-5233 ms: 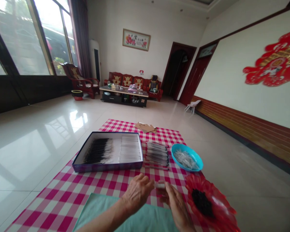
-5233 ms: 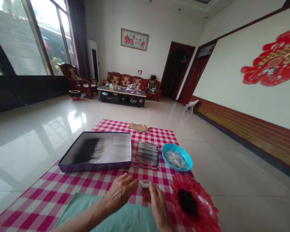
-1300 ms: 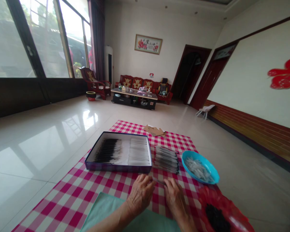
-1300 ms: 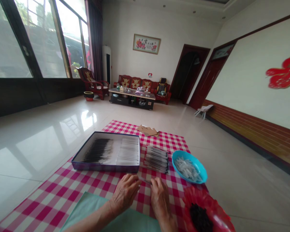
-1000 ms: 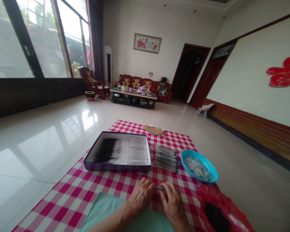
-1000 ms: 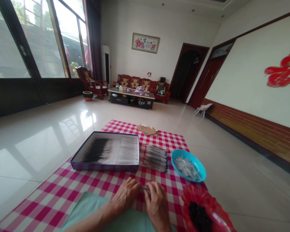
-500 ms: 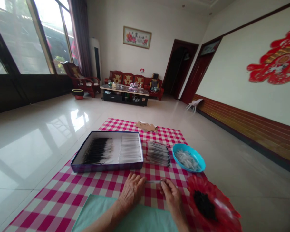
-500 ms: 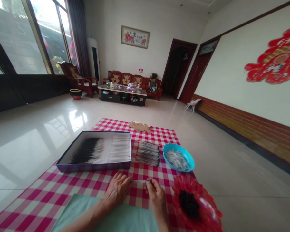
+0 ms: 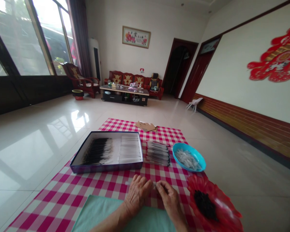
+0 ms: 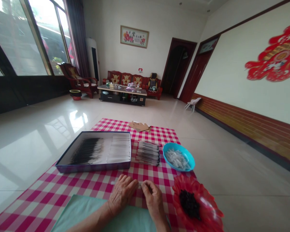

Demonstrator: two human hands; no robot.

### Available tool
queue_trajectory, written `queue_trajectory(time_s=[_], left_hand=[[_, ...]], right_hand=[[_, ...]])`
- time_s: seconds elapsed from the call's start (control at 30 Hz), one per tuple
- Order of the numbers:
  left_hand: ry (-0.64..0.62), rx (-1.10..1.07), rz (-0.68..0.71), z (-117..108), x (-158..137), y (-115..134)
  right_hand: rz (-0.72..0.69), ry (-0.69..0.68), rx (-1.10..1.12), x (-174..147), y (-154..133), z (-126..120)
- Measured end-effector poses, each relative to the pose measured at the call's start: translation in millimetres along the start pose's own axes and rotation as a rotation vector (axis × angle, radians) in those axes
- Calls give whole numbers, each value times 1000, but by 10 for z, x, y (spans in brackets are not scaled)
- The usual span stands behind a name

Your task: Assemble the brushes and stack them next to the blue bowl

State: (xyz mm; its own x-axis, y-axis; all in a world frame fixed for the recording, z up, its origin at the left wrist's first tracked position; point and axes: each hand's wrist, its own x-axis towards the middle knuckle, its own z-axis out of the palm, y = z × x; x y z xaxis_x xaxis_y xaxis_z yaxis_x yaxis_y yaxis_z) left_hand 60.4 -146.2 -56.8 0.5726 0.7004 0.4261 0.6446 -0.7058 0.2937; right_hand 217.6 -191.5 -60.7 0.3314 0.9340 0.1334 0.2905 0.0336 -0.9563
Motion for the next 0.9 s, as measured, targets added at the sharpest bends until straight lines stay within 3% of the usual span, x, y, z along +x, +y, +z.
queue_trajectory(time_s=[0.27, 0.4, 0.53, 0.9], left_hand=[[-5, -11, 4, 14, 11, -14], [-22, 1, 15, -1, 18, -12], [-35, 1, 24, -18, 14, -7], [-21, -20, 34, 5, 17, -28]], right_hand=[[-51, -61, 133, -38, 0, 4], [-69, 60, -49, -41, 14, 31], [-127, 88, -142, -47, 5, 44], [-101, -36, 12, -71, 42, -4]])
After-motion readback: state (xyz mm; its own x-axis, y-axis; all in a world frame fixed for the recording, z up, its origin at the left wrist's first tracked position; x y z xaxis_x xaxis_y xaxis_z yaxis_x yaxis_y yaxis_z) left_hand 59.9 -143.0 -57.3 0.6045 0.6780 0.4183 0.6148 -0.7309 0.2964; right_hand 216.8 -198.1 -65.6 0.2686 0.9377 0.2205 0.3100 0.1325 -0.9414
